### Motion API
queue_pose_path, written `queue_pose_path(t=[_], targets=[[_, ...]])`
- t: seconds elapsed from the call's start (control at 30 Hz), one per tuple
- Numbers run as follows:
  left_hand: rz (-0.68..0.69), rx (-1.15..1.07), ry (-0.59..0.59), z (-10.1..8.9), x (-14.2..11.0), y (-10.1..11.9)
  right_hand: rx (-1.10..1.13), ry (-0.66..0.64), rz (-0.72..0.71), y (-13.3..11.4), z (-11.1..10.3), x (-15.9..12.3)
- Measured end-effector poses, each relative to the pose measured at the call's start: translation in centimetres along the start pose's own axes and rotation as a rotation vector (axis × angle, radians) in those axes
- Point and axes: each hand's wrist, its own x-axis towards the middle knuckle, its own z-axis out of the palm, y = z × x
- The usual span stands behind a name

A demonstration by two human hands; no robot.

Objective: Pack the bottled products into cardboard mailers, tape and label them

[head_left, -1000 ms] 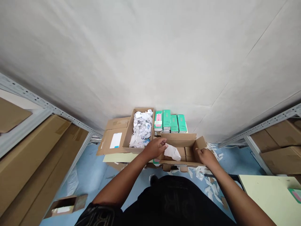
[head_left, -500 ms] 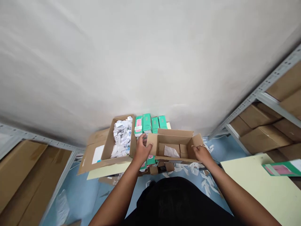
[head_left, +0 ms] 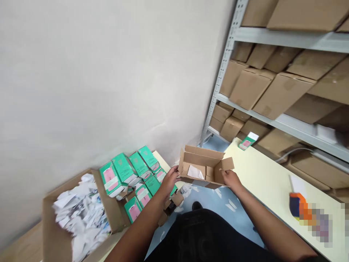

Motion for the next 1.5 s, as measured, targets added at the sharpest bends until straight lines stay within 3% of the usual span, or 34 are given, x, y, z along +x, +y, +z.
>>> queue_pose_path(t=[0.2,0.43,0.57,0.73,0.9,1.07,1.27,1.37,1.5], targets=[[-0.010,0.119,-0.223,5.5,3.3,-0.5,0.181,0.118,0.184,5.7,-0.9,-3.7],[-0.137,0.058,-0.416,16.4,7.3,-1.0,0.525,0.212,0.339,15.5,-2.6,-4.3],[-0.194,0.065,-0.463,23.9,10.4,-2.1,0.670,0.209,0.400,21.9,-4.0,-2.2],[-0.220,0.132,-0.371,33.3,13.8,-4.4,0.585,0.159,0.415,29.3,-7.3,2.1],[-0.207,0.105,-0.296,40.1,16.8,-5.6,0.582,0.100,0.406,34.3,-10.8,6.9],[-0.243,0.181,-0.221,42.9,20.2,-5.7,0.688,0.065,0.436,35.7,-11.9,10.9],[-0.268,0.307,-0.300,41.7,24.8,-3.9,0.800,0.041,0.454,35.7,-11.6,11.6],[-0.127,0.411,-0.295,42.1,28.6,-1.9,0.867,0.120,0.432,35.5,-12.0,10.2],[0.172,0.684,-0.320,45.8,34.0,1.0,0.935,0.283,0.543,34.6,-11.6,7.8]])
